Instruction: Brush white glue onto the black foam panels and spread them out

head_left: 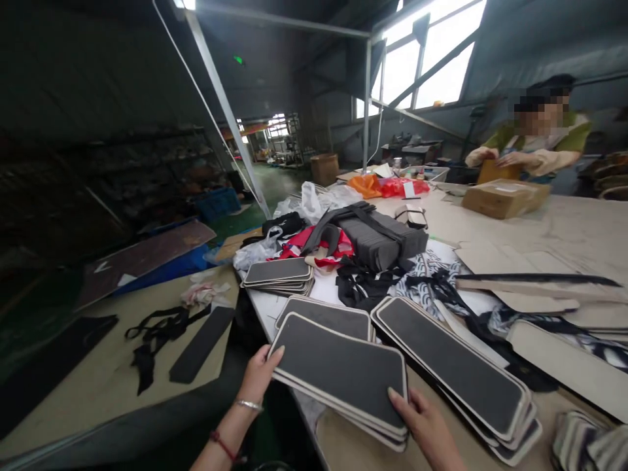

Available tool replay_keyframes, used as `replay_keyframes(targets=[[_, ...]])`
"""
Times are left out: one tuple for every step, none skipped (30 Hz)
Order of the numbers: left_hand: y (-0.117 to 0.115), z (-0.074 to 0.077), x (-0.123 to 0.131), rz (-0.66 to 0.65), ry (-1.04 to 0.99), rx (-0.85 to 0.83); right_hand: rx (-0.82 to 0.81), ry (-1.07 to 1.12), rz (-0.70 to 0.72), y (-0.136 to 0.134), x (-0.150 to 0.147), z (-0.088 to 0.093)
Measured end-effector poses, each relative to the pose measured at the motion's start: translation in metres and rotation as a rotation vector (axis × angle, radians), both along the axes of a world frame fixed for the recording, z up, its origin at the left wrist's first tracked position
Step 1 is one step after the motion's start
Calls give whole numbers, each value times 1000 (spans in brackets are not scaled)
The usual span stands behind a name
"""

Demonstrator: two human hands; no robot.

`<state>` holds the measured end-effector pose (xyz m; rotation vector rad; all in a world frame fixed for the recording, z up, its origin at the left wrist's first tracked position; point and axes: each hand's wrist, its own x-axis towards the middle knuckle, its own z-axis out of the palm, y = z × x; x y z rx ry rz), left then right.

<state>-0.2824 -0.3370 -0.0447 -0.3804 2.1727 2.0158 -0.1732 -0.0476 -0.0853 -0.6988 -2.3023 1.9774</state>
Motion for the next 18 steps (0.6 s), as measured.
replay_keyframes(targets=[[-4, 3, -17, 15, 14, -1, 26, 14, 3, -3, -21, 6], [-8, 3, -36, 22, 30, -6, 52, 24, 2, -7, -41, 9], [-12, 0, -54, 16, 50, -28, 81, 27, -2, -12, -60, 9], [-17, -5, -72, -1, 69, -65, 117, 25, -11, -16, -77, 7], [-21, -11, -89, -25, 82, -114, 160, 13, -21, -20, -92, 2], [-26, -20, -105, -53, 84, -167, 208, -18, -32, -24, -105, -4], [-30, -29, -119, -79, 76, -217, 257, -65, -48, -26, -116, -11], [-34, -38, -131, -100, 59, -255, 305, -120, -68, -28, -123, -18], [-38, -47, -141, -111, 37, -277, 352, -176, -95, -29, -128, -25], [-41, -54, -149, -113, 15, -285, 393, -224, -129, -29, -130, -30], [-43, -60, -155, -114, -1, -296, 424, -255, -171, -28, -131, -34], [-45, -65, -160, -112, -22, -295, 442, -269, -226, -27, -130, -37], [-46, -67, -164, -112, -61, -270, 436, -273, -282, -26, -130, -38], [-45, -69, -167, -119, -126, -218, 400, -284, -326, -25, -129, -38], [-44, -69, -170, -134, -215, -144, 338, -306, -357, -24, -128, -37], [-42, -68, -172, -160, -317, -55, 264, -339, -372, -24, -128, -36], [-40, -67, -175, -192, -417, 36, 195, -375, -371, -25, -129, -34], [-38, -65, -177, -224, -502, 111, 142, -403, -355, -25, -130, -32]])
